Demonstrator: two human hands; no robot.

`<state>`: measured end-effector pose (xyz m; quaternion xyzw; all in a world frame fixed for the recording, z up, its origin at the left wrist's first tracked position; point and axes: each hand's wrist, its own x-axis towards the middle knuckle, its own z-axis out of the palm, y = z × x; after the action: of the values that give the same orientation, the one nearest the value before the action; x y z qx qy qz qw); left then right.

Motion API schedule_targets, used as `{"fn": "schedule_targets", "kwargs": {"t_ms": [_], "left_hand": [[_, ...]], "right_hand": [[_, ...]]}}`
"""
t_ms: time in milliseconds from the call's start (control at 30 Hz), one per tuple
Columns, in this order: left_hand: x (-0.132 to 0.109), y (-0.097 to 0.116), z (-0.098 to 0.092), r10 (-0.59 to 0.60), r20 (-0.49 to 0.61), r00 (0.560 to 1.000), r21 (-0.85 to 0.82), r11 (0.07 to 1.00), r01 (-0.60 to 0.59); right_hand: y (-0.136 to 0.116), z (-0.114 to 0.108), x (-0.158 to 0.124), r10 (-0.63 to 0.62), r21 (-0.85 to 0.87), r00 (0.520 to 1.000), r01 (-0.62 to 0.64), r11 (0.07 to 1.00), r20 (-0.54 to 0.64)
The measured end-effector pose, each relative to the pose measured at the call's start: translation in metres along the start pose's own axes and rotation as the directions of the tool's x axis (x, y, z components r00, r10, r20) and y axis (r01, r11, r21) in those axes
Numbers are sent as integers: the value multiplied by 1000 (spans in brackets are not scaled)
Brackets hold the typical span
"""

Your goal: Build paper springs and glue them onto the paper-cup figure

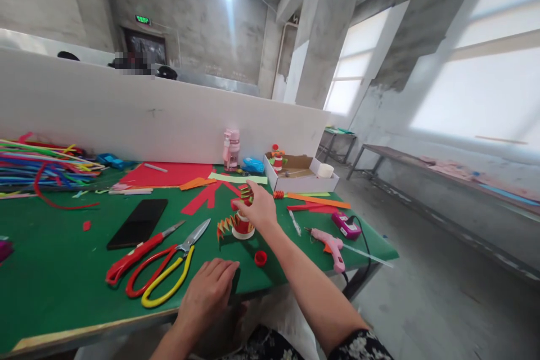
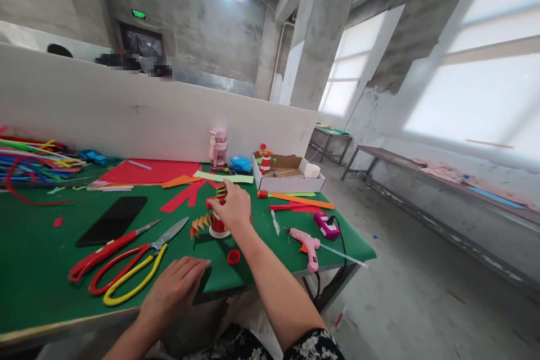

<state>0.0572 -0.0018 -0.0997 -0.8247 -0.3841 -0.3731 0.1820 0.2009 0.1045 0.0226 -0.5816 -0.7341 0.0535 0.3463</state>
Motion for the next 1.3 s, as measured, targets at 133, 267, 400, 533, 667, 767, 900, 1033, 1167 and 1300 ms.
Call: {"fn": "schedule_targets", "kwargs": {"t_ms": [133, 267, 400, 533, 667, 767, 900, 1033, 1167, 1300], "left_hand": [[0, 0, 0, -1, 16, 1000, 1, 1000, 1], [-1, 1, 1, -25, 20, 999, -1, 1000, 25], [-3, 2, 1, -29, 32, 999, 6, 1000, 28], [-3, 2, 1, -27, 35, 999, 2, 1000, 27], [-3, 1, 0, -18, 31, 999, -1, 1000, 18], [-2, 1, -2, -3, 37, 999, -11, 1000, 4], [-1, 0, -4, -3, 44, 999, -19, 1000, 4], [0, -1, -6, 9, 72, 997, -30, 1000, -7], [0, -1, -8, 8, 94, 996, -24, 1000, -6], [0, -1, -10, -20, 124, 992, -32, 999, 24]], "right_hand": [[0, 7, -4, -2, -95, 999, -2, 995, -40], [5, 7, -4, 42, 46, 997, -40, 998, -63], [10, 0, -3, 53, 232, 997, -38, 972, -58], [13, -8, -2, 61, 318, 994, -31, 948, -86], [17, -14, -1, 84, 359, 992, -46, 932, -93], [21, -20, 0, 90, 385, 991, -43, 922, -104], [32, -32, -11, 109, 417, 980, -30, 908, -166], [48, -38, -53, 169, 441, 947, -33, 897, -273], [62, -27, -108, 254, 430, 957, -173, 886, -137], [67, -9, -135, 266, 437, 964, -240, 867, 1]]}}
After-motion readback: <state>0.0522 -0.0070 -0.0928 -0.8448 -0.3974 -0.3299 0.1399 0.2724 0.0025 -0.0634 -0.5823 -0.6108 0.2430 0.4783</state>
